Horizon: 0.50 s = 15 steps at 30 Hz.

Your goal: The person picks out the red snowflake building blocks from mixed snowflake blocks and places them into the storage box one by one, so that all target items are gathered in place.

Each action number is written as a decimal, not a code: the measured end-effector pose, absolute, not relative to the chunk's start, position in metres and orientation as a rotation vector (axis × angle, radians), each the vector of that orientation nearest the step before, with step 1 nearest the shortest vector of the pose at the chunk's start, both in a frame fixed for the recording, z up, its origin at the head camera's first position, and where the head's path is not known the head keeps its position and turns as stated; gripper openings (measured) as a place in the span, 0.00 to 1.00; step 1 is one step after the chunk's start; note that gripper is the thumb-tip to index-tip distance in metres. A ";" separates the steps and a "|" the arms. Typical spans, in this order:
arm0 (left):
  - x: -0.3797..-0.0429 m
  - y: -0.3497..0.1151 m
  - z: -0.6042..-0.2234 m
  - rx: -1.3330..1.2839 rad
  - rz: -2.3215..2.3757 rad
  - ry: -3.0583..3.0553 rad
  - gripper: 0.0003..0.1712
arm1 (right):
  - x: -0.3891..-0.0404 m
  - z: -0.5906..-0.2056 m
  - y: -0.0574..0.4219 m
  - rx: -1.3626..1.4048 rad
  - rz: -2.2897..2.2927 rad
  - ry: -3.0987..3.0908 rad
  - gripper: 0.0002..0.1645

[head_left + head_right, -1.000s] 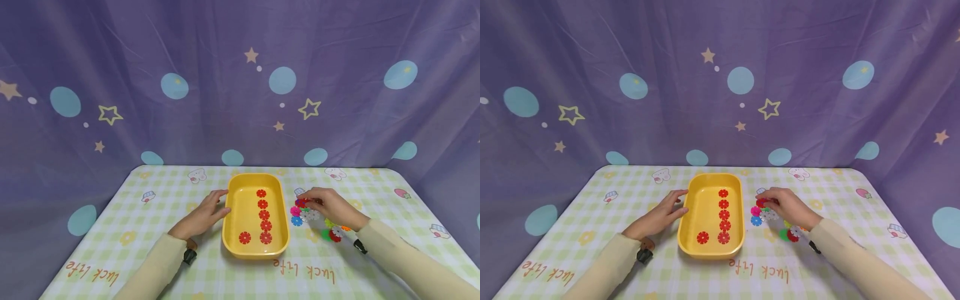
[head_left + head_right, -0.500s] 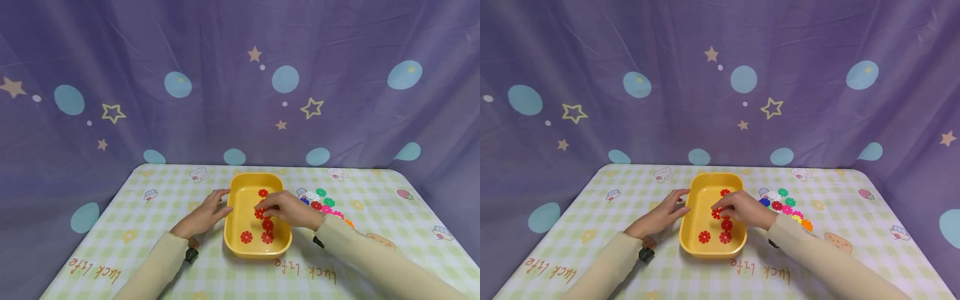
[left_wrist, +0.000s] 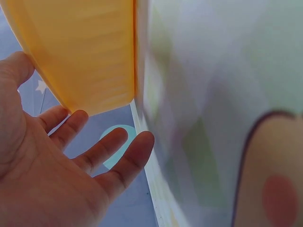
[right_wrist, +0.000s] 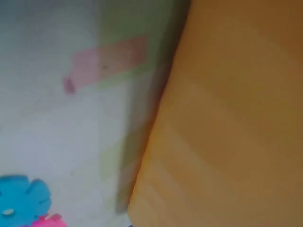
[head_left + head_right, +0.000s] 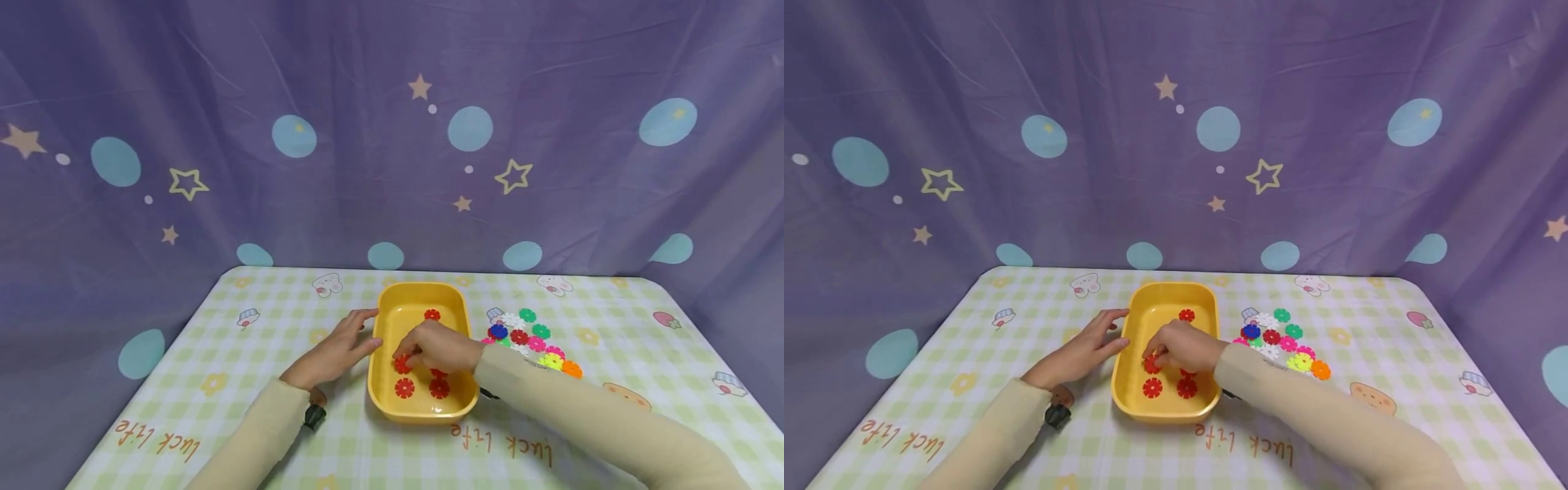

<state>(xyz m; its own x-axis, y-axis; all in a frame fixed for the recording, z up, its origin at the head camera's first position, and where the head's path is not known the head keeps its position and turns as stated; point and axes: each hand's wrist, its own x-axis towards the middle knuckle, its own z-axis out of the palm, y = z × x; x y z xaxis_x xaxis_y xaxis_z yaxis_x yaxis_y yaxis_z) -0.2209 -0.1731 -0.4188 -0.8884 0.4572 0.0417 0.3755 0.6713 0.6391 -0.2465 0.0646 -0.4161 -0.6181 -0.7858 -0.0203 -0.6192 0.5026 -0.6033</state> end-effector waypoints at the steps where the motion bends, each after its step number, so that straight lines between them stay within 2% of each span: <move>1: -0.221 -0.173 -0.419 0.693 1.015 2.760 0.33 | -0.247 -0.416 0.064 -1.174 -0.802 2.456 0.14; 8: -0.222 -0.173 -0.419 0.694 1.006 2.777 0.33 | -0.250 -0.418 0.062 -1.157 -0.720 2.487 0.12; 15: -0.221 -0.174 -0.421 0.684 1.008 2.768 0.34 | -0.246 -0.401 0.077 -1.346 -0.830 2.575 0.09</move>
<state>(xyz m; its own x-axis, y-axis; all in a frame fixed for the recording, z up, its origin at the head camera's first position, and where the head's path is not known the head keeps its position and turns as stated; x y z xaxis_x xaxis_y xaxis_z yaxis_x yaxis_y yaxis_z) -0.2214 -0.1739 -0.4205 -0.8910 0.4519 0.0429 0.3736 0.6764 0.6347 -0.2461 0.0767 -0.4009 -0.5974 -0.7893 0.1414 -0.7234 0.4544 -0.5199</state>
